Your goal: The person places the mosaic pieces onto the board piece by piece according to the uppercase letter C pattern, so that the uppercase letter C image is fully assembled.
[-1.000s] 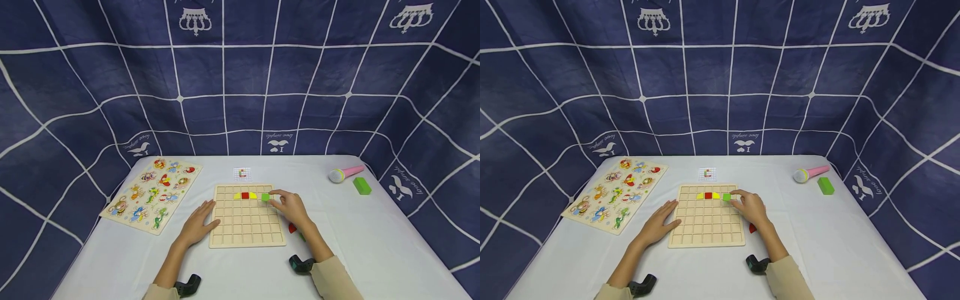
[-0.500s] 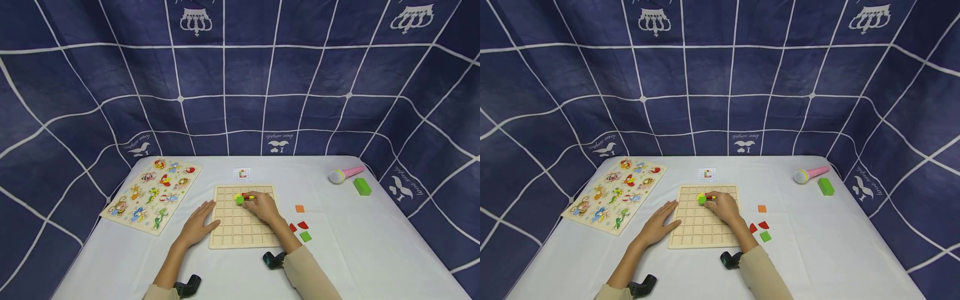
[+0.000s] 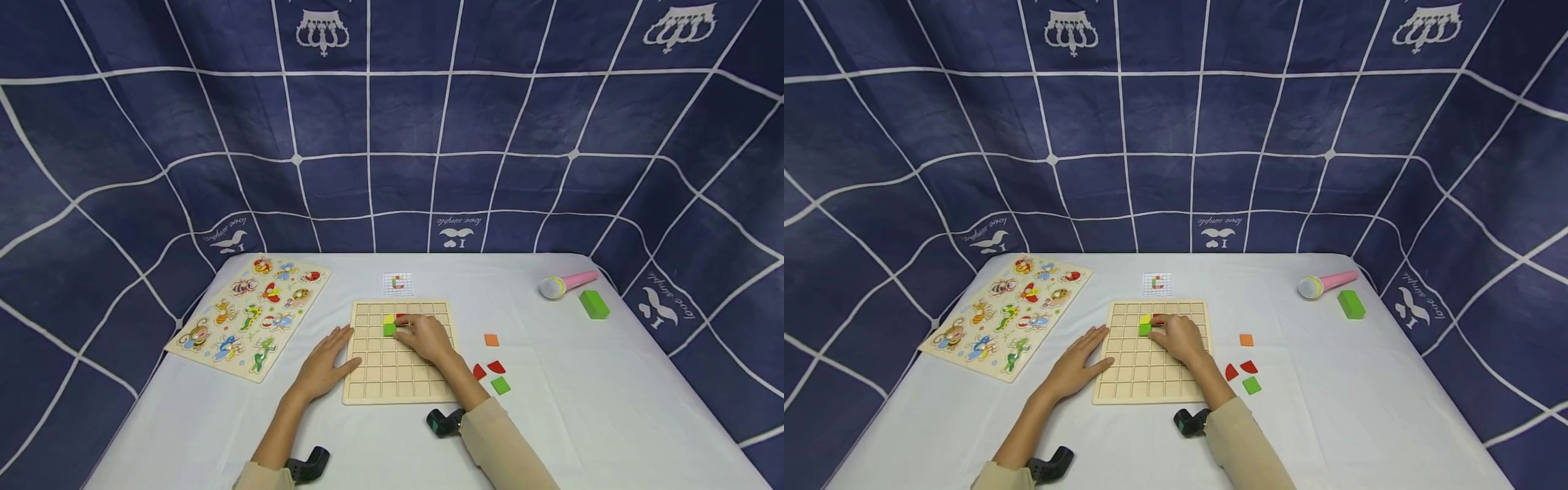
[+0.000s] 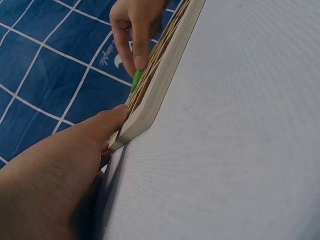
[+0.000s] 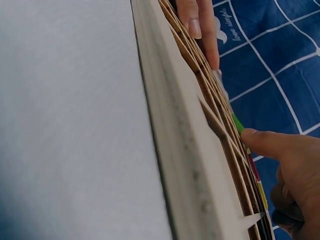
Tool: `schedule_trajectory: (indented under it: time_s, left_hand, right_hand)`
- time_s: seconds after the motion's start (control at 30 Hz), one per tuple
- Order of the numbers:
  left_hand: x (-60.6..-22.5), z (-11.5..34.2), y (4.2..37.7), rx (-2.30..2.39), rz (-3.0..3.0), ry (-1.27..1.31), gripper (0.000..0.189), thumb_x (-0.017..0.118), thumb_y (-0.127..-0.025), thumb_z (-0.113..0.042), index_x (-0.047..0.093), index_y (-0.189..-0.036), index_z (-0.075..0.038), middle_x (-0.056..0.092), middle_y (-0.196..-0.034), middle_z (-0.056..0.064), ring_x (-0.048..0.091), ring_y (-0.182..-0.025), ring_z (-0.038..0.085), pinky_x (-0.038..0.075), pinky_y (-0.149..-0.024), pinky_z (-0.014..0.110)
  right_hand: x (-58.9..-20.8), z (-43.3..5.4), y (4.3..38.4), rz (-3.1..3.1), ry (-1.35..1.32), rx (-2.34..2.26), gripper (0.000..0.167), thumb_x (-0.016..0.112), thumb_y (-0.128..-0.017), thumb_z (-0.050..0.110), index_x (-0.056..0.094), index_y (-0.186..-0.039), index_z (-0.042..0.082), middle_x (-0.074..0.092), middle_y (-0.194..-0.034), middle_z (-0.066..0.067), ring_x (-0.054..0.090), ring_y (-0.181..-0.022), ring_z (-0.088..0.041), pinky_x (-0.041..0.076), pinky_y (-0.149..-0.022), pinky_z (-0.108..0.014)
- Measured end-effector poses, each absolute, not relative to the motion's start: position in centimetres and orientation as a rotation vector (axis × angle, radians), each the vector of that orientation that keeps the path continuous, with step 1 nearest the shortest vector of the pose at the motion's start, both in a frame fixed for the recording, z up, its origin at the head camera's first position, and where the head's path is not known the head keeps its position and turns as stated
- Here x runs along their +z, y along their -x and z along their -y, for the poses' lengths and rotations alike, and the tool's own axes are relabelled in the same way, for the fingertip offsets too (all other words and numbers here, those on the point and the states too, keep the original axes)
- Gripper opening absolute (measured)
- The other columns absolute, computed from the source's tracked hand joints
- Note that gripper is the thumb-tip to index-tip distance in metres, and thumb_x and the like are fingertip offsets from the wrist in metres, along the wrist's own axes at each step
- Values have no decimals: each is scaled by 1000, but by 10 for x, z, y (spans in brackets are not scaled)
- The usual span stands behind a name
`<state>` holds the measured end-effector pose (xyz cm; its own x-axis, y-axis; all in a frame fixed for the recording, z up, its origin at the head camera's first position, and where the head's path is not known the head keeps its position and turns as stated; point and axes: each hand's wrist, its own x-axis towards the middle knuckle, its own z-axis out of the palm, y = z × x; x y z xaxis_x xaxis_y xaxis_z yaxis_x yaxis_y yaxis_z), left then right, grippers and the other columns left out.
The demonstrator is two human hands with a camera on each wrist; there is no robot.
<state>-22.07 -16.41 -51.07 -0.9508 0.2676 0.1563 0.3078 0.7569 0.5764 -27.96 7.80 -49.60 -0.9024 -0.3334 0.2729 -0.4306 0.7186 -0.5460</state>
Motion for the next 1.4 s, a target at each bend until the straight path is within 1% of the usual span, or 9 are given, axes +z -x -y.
schedule_trajectory:
  time_s: [0.33,0.6,0.77,0.9,1.0,1.23,1.4]
  left_hand:
    - [-509,163,220,-954,2892,467,69,59,-87,-44,36,-143,-9,31,-148,5,19,-138,24,15,-111,42]
    - [-508,162,219,-969,2883,478,69,59,-87,-43,36,-142,-9,31,-148,7,19,-138,25,14,-112,42]
    - [-509,163,220,-960,2894,465,69,59,-87,-44,35,-143,-10,31,-148,5,19,-138,23,14,-112,41]
    - [-510,164,221,-952,2904,453,70,59,-87,-45,35,-143,-11,30,-148,5,18,-138,22,14,-112,41]
    - [-510,163,222,-947,2899,452,70,59,-87,-44,35,-143,-11,31,-148,5,19,-138,23,15,-112,41]
    - [-510,163,221,-956,2902,455,70,59,-87,-44,35,-143,-10,30,-148,5,19,-138,24,14,-112,41]
    - [-509,164,222,-949,2904,468,70,58,-87,-45,34,-143,-10,30,-148,5,18,-138,23,14,-112,42]
  right_hand:
    - [-494,-76,279,2763,-657,896,31,72,-80,33,71,-105,14,35,-43,10,27,-39,-4,27,-39,-20]
    - [-477,-91,268,2739,-626,930,32,71,-81,32,70,-107,13,25,-42,11,18,-40,-5,20,-39,-21]
    - [-461,-113,258,2736,-593,950,31,71,-81,32,70,-107,15,25,-44,10,18,-42,-5,21,-43,-23]
    - [-449,-135,247,2730,-589,972,31,73,-79,31,70,-106,17,24,-46,10,17,-44,-5,20,-43,-22]
    - [-443,-154,237,2725,-590,999,30,74,-79,29,70,-105,16,23,-47,10,17,-44,-5,18,-41,-20]
    - [-439,-199,215,2736,-549,990,29,76,-76,28,71,-103,18,22,-49,11,18,-43,-2,21,-38,-19]
    - [-441,-228,202,2743,-504,995,29,78,-74,29,71,-101,20,22,-50,13,19,-45,-2,21,-39,-20]
